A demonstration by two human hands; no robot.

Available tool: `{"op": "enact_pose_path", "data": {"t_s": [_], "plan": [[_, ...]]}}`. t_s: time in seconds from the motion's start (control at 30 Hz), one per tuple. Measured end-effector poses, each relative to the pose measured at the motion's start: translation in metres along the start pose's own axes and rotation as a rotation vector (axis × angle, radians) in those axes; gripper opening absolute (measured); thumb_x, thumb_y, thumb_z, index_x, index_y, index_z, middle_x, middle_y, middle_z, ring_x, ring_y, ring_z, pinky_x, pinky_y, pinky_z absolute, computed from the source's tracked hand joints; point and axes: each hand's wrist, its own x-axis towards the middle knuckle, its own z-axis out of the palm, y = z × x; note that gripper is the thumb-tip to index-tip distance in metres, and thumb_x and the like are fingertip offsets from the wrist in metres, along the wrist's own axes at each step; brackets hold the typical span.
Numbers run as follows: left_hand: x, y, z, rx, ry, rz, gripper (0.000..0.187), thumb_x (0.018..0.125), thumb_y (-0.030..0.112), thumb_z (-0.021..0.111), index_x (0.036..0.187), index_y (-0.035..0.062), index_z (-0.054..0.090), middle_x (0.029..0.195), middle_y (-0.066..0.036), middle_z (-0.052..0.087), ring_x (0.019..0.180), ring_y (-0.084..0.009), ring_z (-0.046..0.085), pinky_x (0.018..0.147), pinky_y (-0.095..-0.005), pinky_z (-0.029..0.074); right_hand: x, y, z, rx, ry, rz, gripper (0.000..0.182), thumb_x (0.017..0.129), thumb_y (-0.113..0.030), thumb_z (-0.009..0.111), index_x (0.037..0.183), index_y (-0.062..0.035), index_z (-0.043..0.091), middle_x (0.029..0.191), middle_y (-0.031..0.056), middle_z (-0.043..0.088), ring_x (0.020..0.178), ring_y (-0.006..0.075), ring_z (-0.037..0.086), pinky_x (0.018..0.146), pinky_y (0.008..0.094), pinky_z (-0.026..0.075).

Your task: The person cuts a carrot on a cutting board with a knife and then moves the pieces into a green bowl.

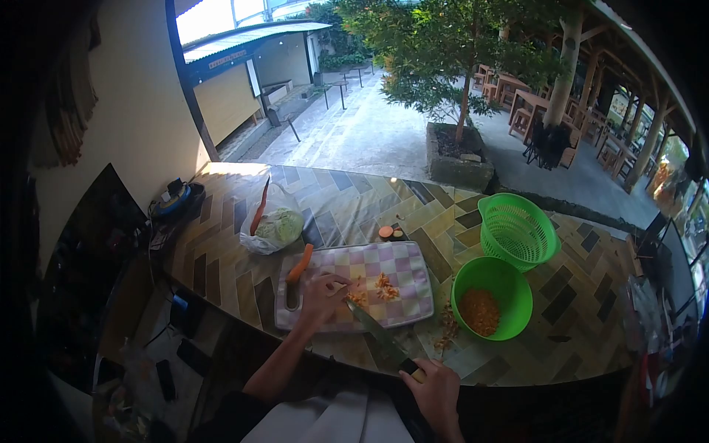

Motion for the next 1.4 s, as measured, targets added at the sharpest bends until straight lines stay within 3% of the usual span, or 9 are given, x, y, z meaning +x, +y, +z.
{"op": "enact_pose_path", "data": {"t_s": [0.17,0.27,0.47,0.67,0.77,0.97,1.1,1.2,1.4], "plan": [[0.022,-0.016,0.012,-0.123,0.055,0.098,0.019,0.078,0.014,0.077,0.094,0.0038,0.076,0.089,-0.012,0.073,0.077,-0.0244,0.067,0.073,-0.0356,0.054,-0.003,0.014,-0.002,0.097,0.025,0.030,0.033,0.075,-0.023,0.082,0.096,0.0011,0.073,0.085,0.0172,0.069,0.077,0.0341,0.068,0.069,0.0392,0.052],[0.030,-0.008,0.009,-0.041,-0.124,0.085,0.018,0.077,0.014,0.078,0.091,0.0015,0.075,0.089,-0.014,0.073,0.079,-0.0283,0.068,0.076,-0.0386,0.054,-0.004,0.019,-0.004,0.121,0.027,0.055,0.034,0.075,-0.023,0.083,0.097,0.0018,0.073,0.085,0.0179,0.070,0.077,0.0334,0.069,0.069,0.0380,0.052],[0.037,-0.019,0.028,0.138,-0.126,0.071,0.015,0.077,0.016,0.077,0.081,0.0015,0.073,0.086,-0.016,0.070,0.086,-0.0350,0.067,0.081,-0.0433,0.052,-0.004,0.018,-0.008,0.133,0.005,0.088,0.037,0.074,-0.022,0.085,0.096,0.0046,0.072,0.084,0.0183,0.071,0.076,0.0272,0.070,0.070,0.0342,0.052],[0.045,-0.034,0.045,0.132,-0.087,0.073,0.012,0.080,0.014,0.072,0.083,0.0020,0.073,0.088,-0.018,0.070,0.088,-0.0363,0.067,0.083,-0.0448,0.052,-0.004,0.023,-0.004,0.152,0.023,0.092,0.038,0.074,-0.022,0.085,0.095,0.0055,0.072,0.082,0.0183,0.071,0.074,0.0237,0.070,0.070,0.0328,0.052],[0.047,-0.031,0.049,0.116,0.081,0.131,0.009,0.078,0.007,0.070,0.083,-0.0003,0.072,0.082,-0.018,0.071,0.079,-0.0320,0.070,0.074,-0.0398,0.054,-0.004,0.024,-0.004,0.153,0.013,0.097,0.037,0.074,-0.022,0.085,0.095,0.0055,0.072,0.082,0.0180,0.071,0.073,0.0234,0.069,0.069,0.0326,0.052],[0.046,-0.027,0.044,0.154,0.020,0.180,0.007,0.079,0.005,0.067,0.078,-0.0013,0.068,0.076,-0.017,0.070,0.075,-0.0331,0.071,0.073,-0.0421,0.054,-0.004,0.022,-0.003,0.154,0.002,0.092,0.038,0.074,-0.022,0.085,0.096,0.0058,0.072,0.082,0.0178,0.071,0.072,0.0228,0.068,0.069,0.0324,0.051],[0.043,-0.011,0.042,0.395,-0.073,0.190,0.011,0.079,0.005,0.064,0.088,-0.0019,0.066,0.090,-0.018,0.068,0.092,-0.0335,0.067,0.081,-0.0422,0.052,-0.006,0.020,-0.004,0.186,-0.017,0.120,0.038,0.074,-0.021,0.085,0.096,0.0066,0.071,0.083,0.0184,0.071,0.073,0.0227,0.068,0.070,0.0323,0.051],[0.038,-0.004,0.044,0.593,-0.109,0.305,0.020,0.078,0.005,0.063,0.097,-0.0015,0.061,0.103,-0.019,0.063,0.104,-0.0351,0.060,0.088,-0.0419,0.049,-0.006,0.013,-0.009,0.205,-0.004,0.105,0.034,0.077,-0.022,0.083,0.097,0.0028,0.072,0.084,0.0186,0.071,0.075,0.0311,0.070,0.068,0.0354,0.052],[0.039,-0.016,0.050,0.647,-0.176,0.395,0.026,0.081,-0.001,0.059,0.107,-0.0025,0.056,0.109,-0.018,0.059,0.109,-0.0336,0.056,0.094,-0.0430,0.047,-0.005,0.007,-0.010,0.218,-0.042,0.151,0.035,0.077,-0.021,0.083,0.098,0.0040,0.072,0.082,0.0190,0.071,0.074,0.0267,0.070,0.067,0.0344,0.052]]}}
